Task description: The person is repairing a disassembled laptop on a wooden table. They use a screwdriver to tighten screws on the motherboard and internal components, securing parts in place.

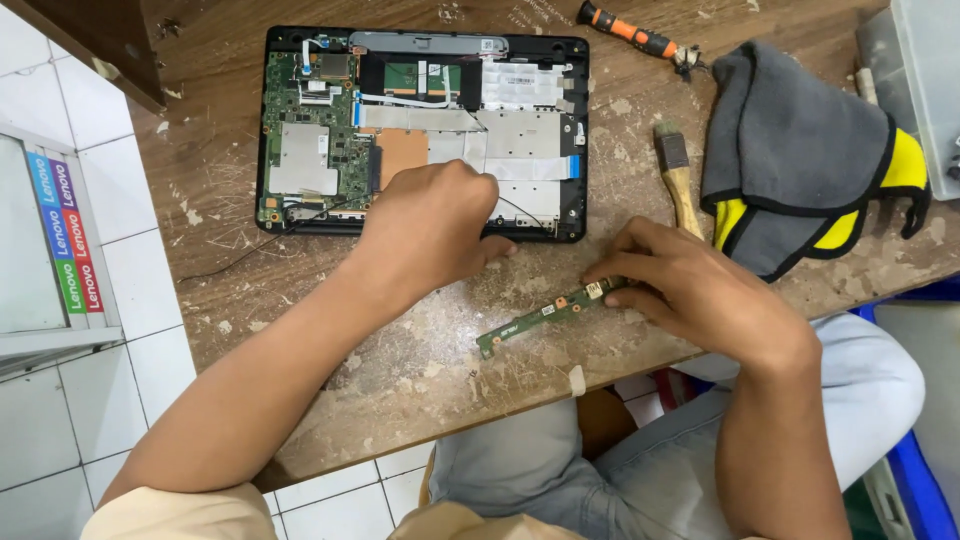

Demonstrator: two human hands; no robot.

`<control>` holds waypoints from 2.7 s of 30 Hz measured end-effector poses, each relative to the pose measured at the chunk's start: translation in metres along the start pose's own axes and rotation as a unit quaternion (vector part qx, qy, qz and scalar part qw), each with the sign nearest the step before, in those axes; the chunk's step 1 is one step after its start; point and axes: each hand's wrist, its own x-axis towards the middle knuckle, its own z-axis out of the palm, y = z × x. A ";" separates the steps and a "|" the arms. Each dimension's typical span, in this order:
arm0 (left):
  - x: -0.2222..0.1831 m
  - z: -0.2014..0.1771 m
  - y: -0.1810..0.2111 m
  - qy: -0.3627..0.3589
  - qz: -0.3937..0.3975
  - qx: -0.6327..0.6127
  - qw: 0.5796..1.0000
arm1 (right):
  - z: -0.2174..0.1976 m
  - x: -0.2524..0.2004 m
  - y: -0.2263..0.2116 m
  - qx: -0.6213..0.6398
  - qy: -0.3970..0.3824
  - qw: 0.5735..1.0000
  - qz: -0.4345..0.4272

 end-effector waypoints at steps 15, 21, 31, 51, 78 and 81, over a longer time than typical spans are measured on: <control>-0.011 -0.017 0.023 -0.136 -0.004 -0.046 0.990 | -0.031 -0.024 0.006 0.002 0.109 0.993 -0.053; -0.023 -0.017 0.030 -0.187 0.019 -0.051 0.981 | -0.028 -0.014 0.002 0.048 0.191 0.977 -0.079; -0.024 -0.010 0.038 -0.143 0.034 -0.060 0.987 | -0.013 0.005 0.011 0.067 0.189 0.976 -0.088; 0.008 0.030 0.037 0.058 0.209 -0.314 0.924 | -0.001 0.018 0.007 0.165 0.244 0.956 0.004; 0.009 0.017 0.025 0.016 0.270 -0.361 0.892 | 0.017 0.029 0.010 -0.019 0.306 0.952 -0.001; 0.011 0.015 0.025 -0.032 0.248 -0.342 0.906 | 0.013 0.031 0.006 -0.013 0.287 0.958 -0.001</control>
